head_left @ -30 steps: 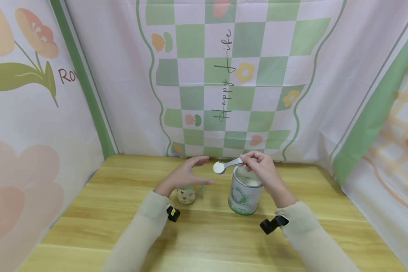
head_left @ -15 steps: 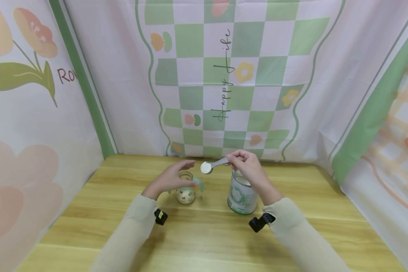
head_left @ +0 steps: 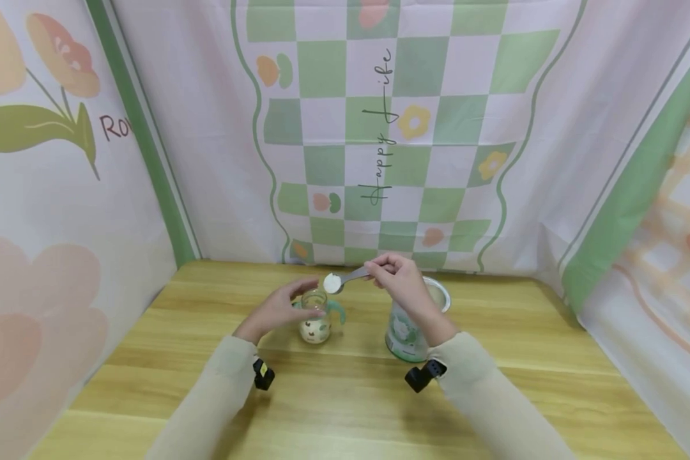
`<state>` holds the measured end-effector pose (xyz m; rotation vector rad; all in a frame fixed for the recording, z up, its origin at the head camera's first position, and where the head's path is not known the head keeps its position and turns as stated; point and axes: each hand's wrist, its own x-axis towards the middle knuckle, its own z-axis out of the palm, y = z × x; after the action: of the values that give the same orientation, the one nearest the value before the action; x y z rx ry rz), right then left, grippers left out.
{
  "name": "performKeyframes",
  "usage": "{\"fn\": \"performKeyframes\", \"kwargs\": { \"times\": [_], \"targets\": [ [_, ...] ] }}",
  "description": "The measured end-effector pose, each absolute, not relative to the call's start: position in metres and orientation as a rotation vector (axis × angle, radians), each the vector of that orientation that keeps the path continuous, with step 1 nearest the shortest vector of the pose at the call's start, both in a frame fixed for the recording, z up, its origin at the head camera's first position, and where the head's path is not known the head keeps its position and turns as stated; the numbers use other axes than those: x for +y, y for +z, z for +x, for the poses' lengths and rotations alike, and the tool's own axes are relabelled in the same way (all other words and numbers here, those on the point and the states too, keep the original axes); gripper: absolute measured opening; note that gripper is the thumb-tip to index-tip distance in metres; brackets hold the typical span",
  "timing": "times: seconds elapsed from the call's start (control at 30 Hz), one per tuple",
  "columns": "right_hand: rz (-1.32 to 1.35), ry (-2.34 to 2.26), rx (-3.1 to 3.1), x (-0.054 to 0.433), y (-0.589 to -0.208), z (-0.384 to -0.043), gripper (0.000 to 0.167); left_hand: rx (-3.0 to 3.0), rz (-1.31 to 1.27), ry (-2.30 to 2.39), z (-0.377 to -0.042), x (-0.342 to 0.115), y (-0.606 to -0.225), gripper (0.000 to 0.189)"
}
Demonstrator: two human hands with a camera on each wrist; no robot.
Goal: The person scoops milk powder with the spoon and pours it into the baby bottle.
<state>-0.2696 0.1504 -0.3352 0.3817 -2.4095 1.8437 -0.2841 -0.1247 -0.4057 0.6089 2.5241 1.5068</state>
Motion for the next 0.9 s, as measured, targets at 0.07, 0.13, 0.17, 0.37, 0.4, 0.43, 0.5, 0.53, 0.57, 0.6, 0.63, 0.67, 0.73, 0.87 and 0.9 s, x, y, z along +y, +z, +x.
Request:
{"fn": "performKeyframes", "kwargs": {
  "times": [0.07,0.13,0.17,0.37,0.4,0.43,0.5,0.53,0.57,0.6,0.63,0.67,0.73,0.87,0.9],
  "targets": [
    [0.386,1.813,-2.419,0.147,-0.335,-0.270,0.027,2.522,0.563,1.493,-0.284,-0.125,-0.410,0.081],
    [0.391,1.779,-2.426,0.143,-0.336,-0.270,0.025,2.511,0.533,1.490,-0.284,-0.125,-0.414,0.080],
    [0.394,1.760,-2.431,0.141,-0.336,-0.270,0.024,2.503,0.532,1.495,-0.284,-0.124,-0.415,0.079],
    [0.424,1.676,-2.444,0.130,-0.338,-0.270,0.021,2.467,0.540,1.516,-0.285,-0.125,-0.422,0.078],
    [0.431,1.660,-2.448,0.128,-0.339,-0.269,0.021,2.470,0.534,1.513,-0.286,-0.126,-0.423,0.078],
    [0.436,1.647,-2.452,0.126,-0.339,-0.269,0.022,2.473,0.529,1.508,-0.287,-0.126,-0.424,0.078],
    [0.451,1.622,-2.459,0.123,-0.340,-0.268,0.022,2.478,0.527,1.504,-0.288,-0.126,-0.425,0.080],
    [0.458,1.605,-2.461,0.122,-0.340,-0.267,0.022,2.483,0.523,1.497,-0.288,-0.125,-0.426,0.081],
    [0.465,1.595,-2.461,0.121,-0.341,-0.266,0.021,2.484,0.517,1.492,-0.288,-0.125,-0.427,0.082],
    [0.473,1.580,-2.461,0.121,-0.342,-0.266,0.020,2.485,0.514,1.490,-0.288,-0.125,-0.427,0.083],
    [0.482,1.564,-2.461,0.120,-0.343,-0.265,0.020,2.485,0.509,1.489,-0.287,-0.125,-0.427,0.085],
    [0.493,1.547,-2.462,0.119,-0.344,-0.265,0.020,2.482,0.511,1.493,-0.287,-0.125,-0.427,0.085],
    [0.508,1.511,-2.459,0.117,-0.346,-0.263,0.018,2.479,0.496,1.496,-0.286,-0.126,-0.427,0.085],
    [0.548,1.429,-2.443,0.113,-0.352,-0.263,0.017,2.476,0.500,1.517,-0.285,-0.126,-0.427,0.082],
    [0.553,1.411,-2.438,0.113,-0.353,-0.262,0.016,2.478,0.497,1.517,-0.285,-0.126,-0.427,0.081]
  ]
}}
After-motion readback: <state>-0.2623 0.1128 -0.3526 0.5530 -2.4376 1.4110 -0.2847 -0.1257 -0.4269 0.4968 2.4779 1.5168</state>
